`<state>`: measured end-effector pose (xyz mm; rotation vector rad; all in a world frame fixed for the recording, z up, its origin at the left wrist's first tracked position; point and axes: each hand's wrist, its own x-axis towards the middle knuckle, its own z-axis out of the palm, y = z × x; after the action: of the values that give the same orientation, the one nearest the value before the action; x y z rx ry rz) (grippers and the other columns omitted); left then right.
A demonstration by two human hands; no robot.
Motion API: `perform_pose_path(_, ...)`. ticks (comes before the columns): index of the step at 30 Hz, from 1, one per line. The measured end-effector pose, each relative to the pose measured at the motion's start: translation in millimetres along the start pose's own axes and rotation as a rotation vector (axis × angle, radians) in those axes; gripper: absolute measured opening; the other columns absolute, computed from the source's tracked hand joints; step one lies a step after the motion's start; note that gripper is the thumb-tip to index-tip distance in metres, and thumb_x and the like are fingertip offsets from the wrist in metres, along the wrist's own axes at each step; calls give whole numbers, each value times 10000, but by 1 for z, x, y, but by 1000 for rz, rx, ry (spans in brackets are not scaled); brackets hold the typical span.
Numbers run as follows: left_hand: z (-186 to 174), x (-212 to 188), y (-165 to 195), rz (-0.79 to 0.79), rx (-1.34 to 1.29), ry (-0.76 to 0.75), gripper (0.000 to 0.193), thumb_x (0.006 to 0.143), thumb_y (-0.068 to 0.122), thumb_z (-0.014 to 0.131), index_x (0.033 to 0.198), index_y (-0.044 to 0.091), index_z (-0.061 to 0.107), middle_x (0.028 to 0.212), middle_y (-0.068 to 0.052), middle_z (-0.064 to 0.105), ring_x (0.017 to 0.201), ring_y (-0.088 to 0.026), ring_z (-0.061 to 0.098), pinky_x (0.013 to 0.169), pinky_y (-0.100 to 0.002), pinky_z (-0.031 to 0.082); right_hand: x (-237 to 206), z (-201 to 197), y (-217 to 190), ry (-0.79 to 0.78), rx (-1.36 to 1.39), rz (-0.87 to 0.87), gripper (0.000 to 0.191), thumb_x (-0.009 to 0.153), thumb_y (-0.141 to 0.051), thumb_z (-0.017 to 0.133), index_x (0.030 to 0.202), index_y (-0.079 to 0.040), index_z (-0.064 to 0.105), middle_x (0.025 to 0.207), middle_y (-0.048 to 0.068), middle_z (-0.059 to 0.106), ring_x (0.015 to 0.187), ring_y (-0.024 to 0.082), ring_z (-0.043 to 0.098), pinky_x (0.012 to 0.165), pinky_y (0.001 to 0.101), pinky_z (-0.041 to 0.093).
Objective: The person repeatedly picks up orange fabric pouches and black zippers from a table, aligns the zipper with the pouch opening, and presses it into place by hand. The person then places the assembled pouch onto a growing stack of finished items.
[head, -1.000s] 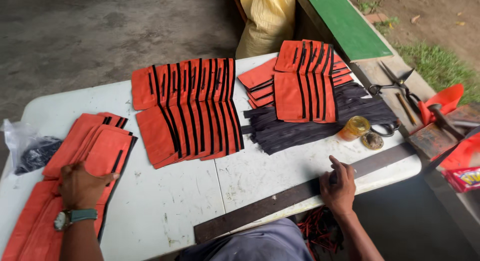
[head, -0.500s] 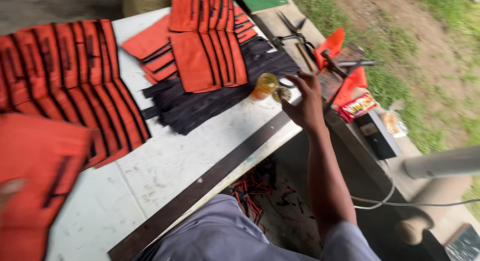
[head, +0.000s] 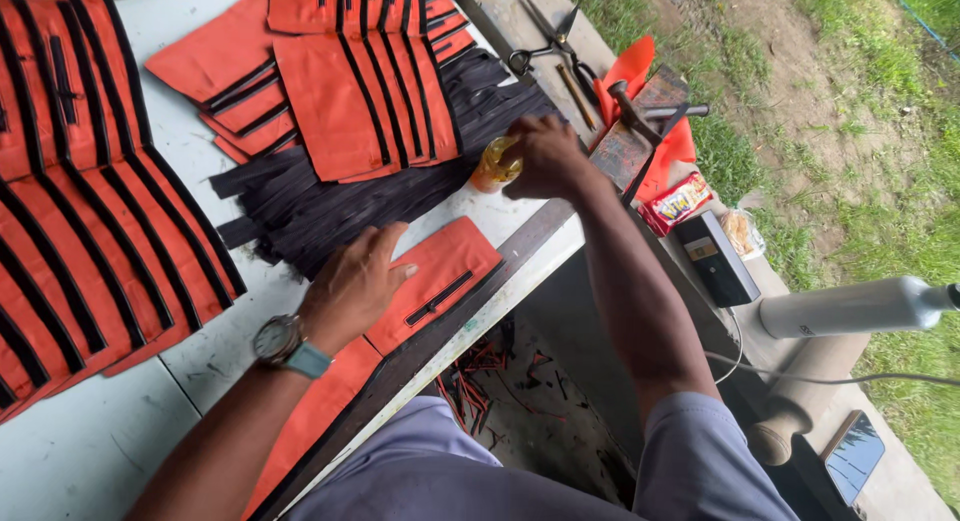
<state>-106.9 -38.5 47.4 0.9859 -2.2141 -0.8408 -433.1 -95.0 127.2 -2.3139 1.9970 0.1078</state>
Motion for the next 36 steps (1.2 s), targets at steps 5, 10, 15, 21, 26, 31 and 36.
perform_pose_path(5, 0, -41, -17, 285, 156, -102, 365, 857, 244, 723, 1204, 138, 681, 1323, -155, 599, 1160, -349, 584, 999, -486, 475, -38, -4, 20, 315, 104, -128, 496, 694, -250, 846, 1187, -245, 787, 1308, 83, 576, 1302, 306, 497, 1117, 478, 376)
perform_pose_path(10, 24, -37, -26, 298, 151, -26, 354, 886, 225, 703, 1205, 73, 699, 1314, -157, 598, 1197, -346, 586, 1037, -493, 464, -53, -1, 9, 230, 158, 7, 439, 694, -205, 821, 1130, -241, 789, 1299, 75, 597, 1250, 308, 511, 1046, 473, 386)
perform_pose_path(15, 43, -13, -3, 293, 71, -76, 277, 914, 195, 697, 1164, 79, 730, 1264, -138, 625, 1116, -340, 615, 958, -479, 497, -70, -32, -3, 485, 317, -177, 357, 790, -73, 806, 1134, -162, 775, 1256, 72, 640, 1191, 248, 627, 1035, 372, 514)
perform_pose_path(21, 74, 14, -4, 90, 39, -138, 140, 911, 231, 716, 940, 98, 748, 1046, -58, 668, 921, -309, 664, 886, -486, 530, -130, 22, -47, 264, 1405, -43, 775, 845, -37, 747, 1543, 0, 412, 1134, 47, 636, 924, 110, 633, 818, 254, 530)
perform_pose_path(26, 84, 16, -15, 345, 296, -161, 65, 892, 124, 681, 939, 83, 698, 1023, -101, 625, 784, -296, 694, 740, -439, 583, -152, 57, -45, 65, 1423, 104, 858, 850, -92, 767, 1602, -18, 360, 967, 62, 650, 841, 107, 618, 740, 257, 528)
perform_pose_path(31, 74, 25, -8, 203, 372, -243, 112, 997, 66, 589, 1076, 67, 669, 981, -121, 596, 728, -316, 690, 641, -430, 590, -159, 73, -32, -139, 1564, 151, 979, 816, -144, 760, 1648, -103, 245, 789, 91, 658, 606, 95, 540, 549, 229, 440)
perform_pose_path(36, 57, 15, -13, 254, 61, -156, 198, 915, 87, 611, 1067, 62, 735, 1038, -91, 645, 855, -324, 698, 753, -438, 580, -150, 84, -24, -218, 1592, 214, 1006, 822, -130, 705, 1678, -153, 177, 739, 110, 677, 477, 83, 464, 454, 208, 376)
